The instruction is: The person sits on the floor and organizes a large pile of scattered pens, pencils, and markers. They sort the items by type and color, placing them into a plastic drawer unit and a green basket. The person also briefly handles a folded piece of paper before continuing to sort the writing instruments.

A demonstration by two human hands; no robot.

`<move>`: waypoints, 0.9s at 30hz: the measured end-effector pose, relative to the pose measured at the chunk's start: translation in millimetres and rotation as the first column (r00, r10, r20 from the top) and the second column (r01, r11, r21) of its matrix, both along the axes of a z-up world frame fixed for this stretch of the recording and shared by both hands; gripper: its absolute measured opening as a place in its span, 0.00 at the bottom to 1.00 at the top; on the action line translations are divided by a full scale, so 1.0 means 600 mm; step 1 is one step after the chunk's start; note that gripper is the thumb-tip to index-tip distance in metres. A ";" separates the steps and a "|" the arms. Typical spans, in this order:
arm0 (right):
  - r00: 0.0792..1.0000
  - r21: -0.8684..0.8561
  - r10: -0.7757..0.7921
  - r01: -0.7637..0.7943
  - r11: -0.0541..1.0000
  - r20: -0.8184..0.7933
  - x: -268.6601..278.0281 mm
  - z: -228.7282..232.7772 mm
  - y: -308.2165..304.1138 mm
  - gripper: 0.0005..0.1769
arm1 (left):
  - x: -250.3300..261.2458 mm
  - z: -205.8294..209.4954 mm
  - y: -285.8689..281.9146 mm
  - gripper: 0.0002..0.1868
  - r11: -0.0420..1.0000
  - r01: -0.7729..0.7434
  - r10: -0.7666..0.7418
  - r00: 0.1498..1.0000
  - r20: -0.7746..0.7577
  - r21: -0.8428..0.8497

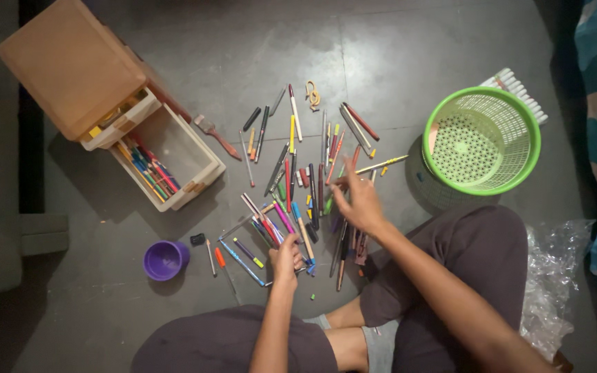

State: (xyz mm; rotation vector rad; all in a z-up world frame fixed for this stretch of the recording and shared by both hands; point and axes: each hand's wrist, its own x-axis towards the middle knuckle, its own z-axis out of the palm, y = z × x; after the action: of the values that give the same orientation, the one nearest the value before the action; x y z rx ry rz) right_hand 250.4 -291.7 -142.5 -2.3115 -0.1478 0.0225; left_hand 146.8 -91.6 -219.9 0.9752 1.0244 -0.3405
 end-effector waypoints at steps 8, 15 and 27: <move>0.981 0.090 -0.147 0.159 0.983 -0.127 -0.033 -0.052 -0.093 0.51 | -0.003 -0.014 -0.005 0.12 0.999 0.041 -0.041 0.999 0.030 0.027; 0.929 0.227 -0.068 0.159 0.961 -0.363 -0.076 -0.027 -0.029 0.51 | -0.012 -0.013 -0.013 0.24 0.498 0.493 -0.563 0.810 -0.166 0.713; 0.925 0.032 -0.190 0.211 0.977 -0.329 -0.059 -0.008 -0.057 0.49 | -0.011 0.049 -0.022 0.13 0.475 0.200 -0.660 0.726 0.197 0.857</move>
State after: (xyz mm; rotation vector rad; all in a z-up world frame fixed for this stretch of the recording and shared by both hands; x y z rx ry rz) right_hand 215.1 -326.1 -147.5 -2.2102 0.2535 0.2891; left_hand 140.3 -104.9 -190.2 2.0750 0.3374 -0.0029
